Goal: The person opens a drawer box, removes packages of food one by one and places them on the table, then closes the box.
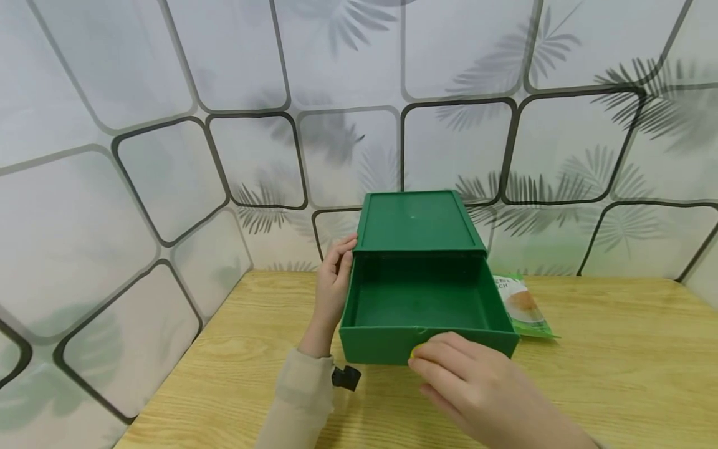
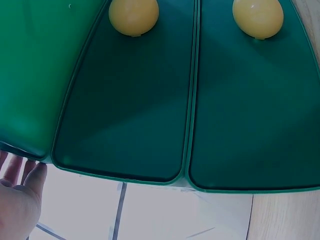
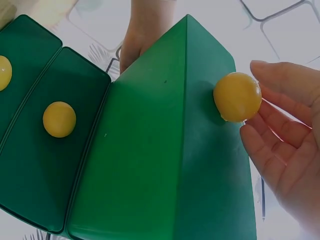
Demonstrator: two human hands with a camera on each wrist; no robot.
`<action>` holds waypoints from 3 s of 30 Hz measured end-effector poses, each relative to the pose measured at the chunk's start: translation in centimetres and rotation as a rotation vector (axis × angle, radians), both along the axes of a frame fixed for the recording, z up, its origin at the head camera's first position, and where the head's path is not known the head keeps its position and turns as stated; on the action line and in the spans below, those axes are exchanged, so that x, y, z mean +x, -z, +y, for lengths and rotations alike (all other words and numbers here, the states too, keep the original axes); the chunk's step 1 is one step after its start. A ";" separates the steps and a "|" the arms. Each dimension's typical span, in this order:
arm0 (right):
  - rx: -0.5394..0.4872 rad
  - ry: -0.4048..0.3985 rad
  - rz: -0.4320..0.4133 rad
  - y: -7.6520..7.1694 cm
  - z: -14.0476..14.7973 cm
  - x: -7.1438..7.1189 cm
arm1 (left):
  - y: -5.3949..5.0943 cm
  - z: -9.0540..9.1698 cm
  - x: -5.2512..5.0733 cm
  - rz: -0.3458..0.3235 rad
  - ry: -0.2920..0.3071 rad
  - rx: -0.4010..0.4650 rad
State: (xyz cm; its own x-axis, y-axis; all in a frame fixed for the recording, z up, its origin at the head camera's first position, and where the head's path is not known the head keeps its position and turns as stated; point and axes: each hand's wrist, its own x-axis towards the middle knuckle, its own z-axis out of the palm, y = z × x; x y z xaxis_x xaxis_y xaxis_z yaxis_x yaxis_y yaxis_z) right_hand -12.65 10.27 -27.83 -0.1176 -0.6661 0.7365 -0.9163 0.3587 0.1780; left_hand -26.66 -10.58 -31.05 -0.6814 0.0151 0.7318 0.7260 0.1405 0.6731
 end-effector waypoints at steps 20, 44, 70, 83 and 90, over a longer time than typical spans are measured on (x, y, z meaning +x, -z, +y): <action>0.034 0.040 -0.073 -0.2 0.0 -0.4 | -2.0 0.3 2.4 -0.068 0.012 0.015; 0.014 0.047 -0.048 0.0 0.1 -1.7 | -1.9 0.5 2.3 -0.031 -0.015 0.002; 0.010 0.209 -0.039 0.1 -0.2 -4.5 | -1.6 0.5 1.8 -0.045 -0.013 0.012; -0.070 0.169 0.055 0.8 -0.1 -6.4 | 0.2 0.2 -0.2 0.034 0.002 0.013; -0.081 0.172 0.068 1.2 -0.1 -7.2 | 0.2 0.1 -0.2 0.027 -0.001 0.011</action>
